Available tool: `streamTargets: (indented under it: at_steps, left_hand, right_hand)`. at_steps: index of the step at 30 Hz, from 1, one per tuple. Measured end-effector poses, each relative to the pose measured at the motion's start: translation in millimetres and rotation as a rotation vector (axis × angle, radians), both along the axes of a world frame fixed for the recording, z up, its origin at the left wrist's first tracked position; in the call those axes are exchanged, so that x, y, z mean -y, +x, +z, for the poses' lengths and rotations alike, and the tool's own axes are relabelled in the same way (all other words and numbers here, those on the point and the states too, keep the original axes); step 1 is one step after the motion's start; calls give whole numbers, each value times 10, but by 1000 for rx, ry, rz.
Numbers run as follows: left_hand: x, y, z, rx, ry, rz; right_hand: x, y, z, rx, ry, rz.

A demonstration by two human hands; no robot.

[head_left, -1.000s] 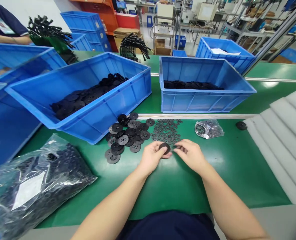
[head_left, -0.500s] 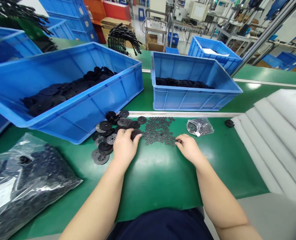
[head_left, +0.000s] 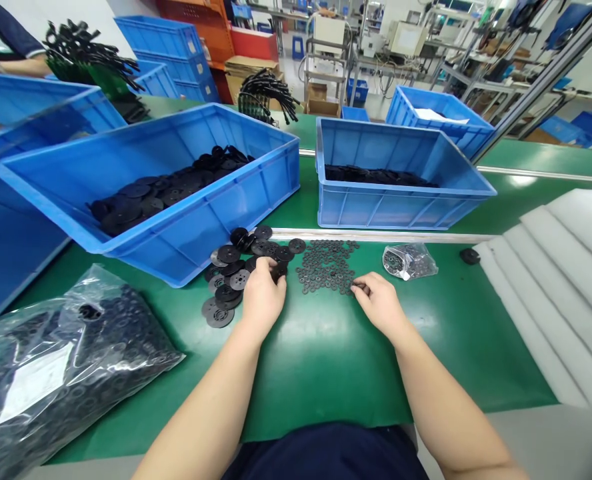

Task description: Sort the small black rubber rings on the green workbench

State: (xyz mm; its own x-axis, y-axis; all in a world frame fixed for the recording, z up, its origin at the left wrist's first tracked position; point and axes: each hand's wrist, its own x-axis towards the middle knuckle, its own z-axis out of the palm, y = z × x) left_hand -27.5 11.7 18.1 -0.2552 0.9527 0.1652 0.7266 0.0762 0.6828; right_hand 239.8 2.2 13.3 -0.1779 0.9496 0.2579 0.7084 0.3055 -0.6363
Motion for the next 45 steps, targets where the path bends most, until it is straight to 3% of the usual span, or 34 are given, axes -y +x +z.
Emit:
streamTargets:
  at_steps: [4,8,11,19,26,30,34,38,41,45]
  left_hand:
    - [109,182,49,349,82,-84]
    - [274,464,41,826,-200,-296]
    - [329,581,-2,1050,-299,-423]
    - [314,569,-12,985,-308,-440]
    - [254,468,-27,957,-255,-291]
    - [82,336,17,1018,-105,-161]
    - [-236,219,164,1068,-70,-62]
    - [-617,94,306,892,-89,-42]
    - [-874,24,335,398,-68,-18]
    - [-1105,47,278,-216,-87,-149]
  right_hand:
    - [122,-201,39,-128,92,96]
    - [235,-387,63,-149,136,220]
    - [270,-452,37,-91,135,260]
    - [285,-451,-21,23,197,192]
    - [202,-339,35,-70,128,164]
    - [60,-70,127,71,-52,7]
    - [-5,120,217,239,-254,-3]
    - [15,94,195,313,-270,32]
    - [37,24,141,362,-246,51]
    - [44,-13,125,384,-232,51]
